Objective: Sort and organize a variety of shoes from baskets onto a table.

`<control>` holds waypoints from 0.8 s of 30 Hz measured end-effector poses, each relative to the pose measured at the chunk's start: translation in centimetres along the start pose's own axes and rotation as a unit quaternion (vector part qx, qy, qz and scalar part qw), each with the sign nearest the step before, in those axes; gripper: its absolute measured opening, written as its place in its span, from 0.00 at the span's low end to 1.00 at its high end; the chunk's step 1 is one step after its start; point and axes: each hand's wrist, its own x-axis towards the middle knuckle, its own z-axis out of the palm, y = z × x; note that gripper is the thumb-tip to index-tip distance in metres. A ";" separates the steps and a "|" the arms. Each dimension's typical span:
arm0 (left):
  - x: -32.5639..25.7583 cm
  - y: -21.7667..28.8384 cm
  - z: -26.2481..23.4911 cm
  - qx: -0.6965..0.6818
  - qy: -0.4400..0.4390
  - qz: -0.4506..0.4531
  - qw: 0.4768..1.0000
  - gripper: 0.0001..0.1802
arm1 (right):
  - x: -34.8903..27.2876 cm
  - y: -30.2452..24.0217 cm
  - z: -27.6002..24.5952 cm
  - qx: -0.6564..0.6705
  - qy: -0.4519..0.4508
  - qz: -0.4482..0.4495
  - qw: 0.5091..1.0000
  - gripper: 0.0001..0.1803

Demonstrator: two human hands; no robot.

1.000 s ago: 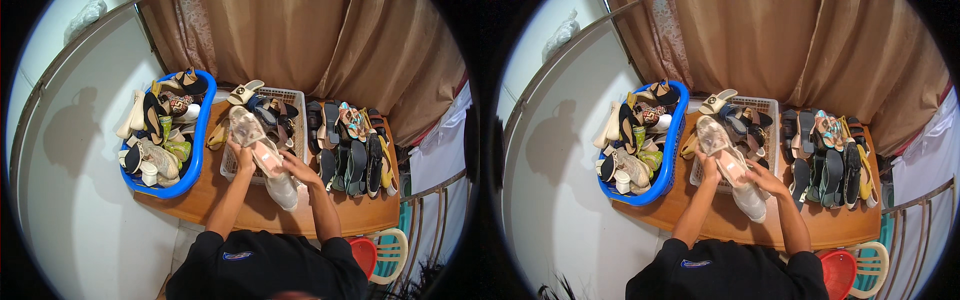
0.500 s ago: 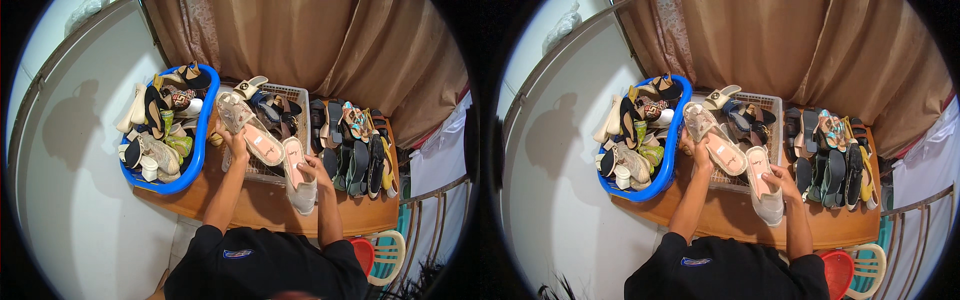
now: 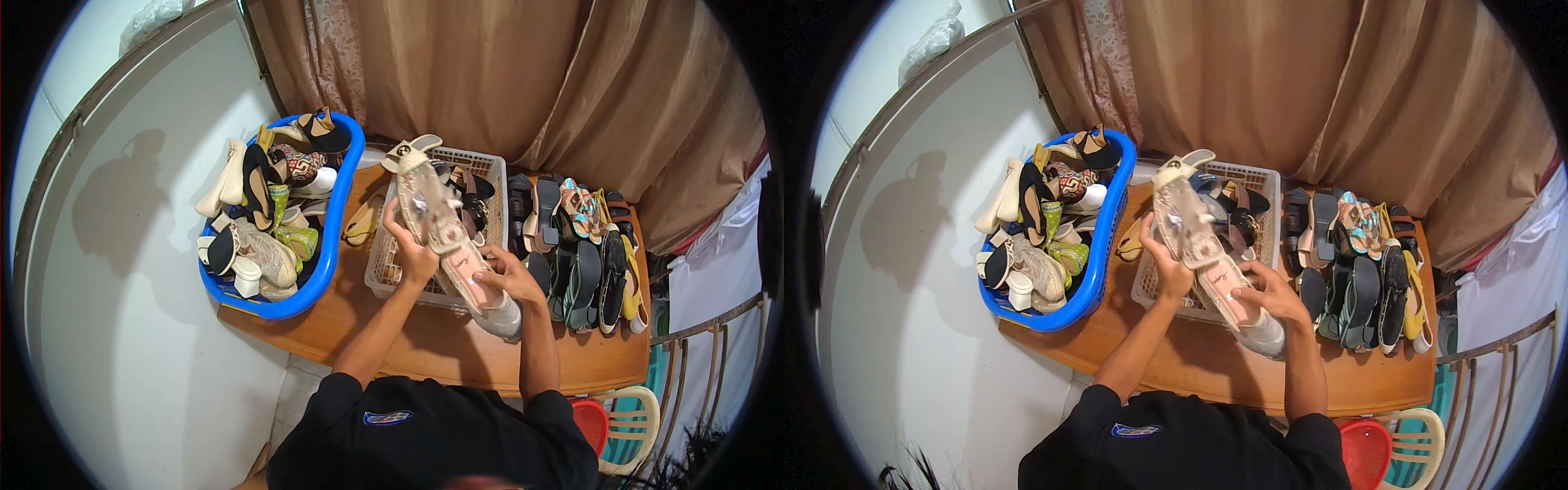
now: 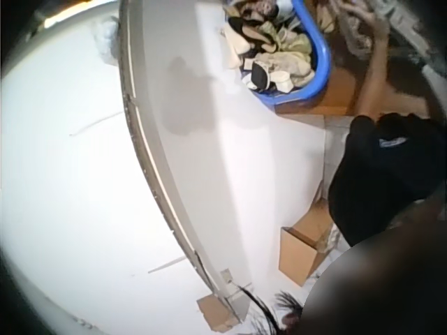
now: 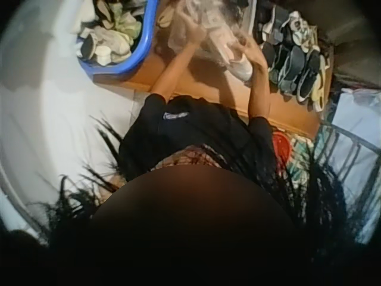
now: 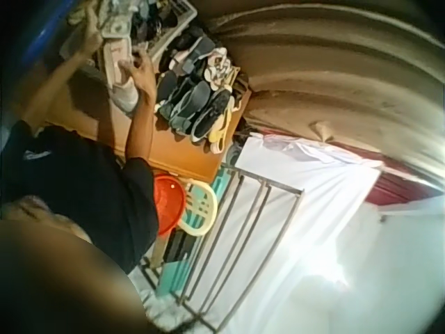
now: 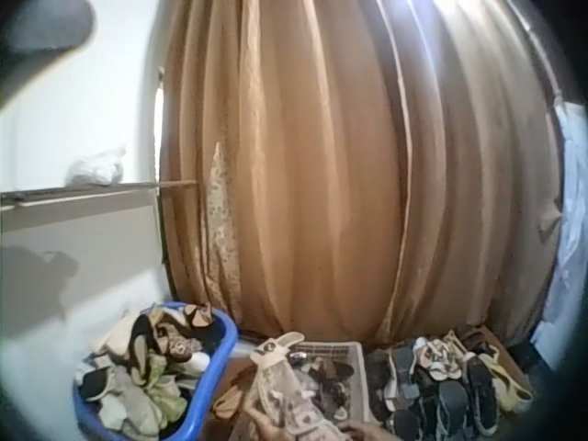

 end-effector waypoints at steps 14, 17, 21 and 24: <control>-3.1 1.8 -0.6 -0.147 -0.222 -0.037 0.963 0.60 | 0.9 3.9 -1.5 0.175 0.025 -0.065 0.982 0.18; -2.0 2.1 -1.2 -0.284 -0.199 -0.162 0.924 0.56 | 1.0 5.0 -2.2 0.202 0.043 -0.077 0.975 0.18; -1.1 -0.1 -2.6 -0.348 -0.195 -0.361 0.843 0.33 | 0.8 3.4 -1.2 0.100 -0.019 -0.063 0.993 0.17; -0.2 1.7 -1.2 -0.371 -0.205 -0.349 0.836 0.30 | 1.4 2.2 -0.7 -0.004 0.112 -0.023 0.993 0.12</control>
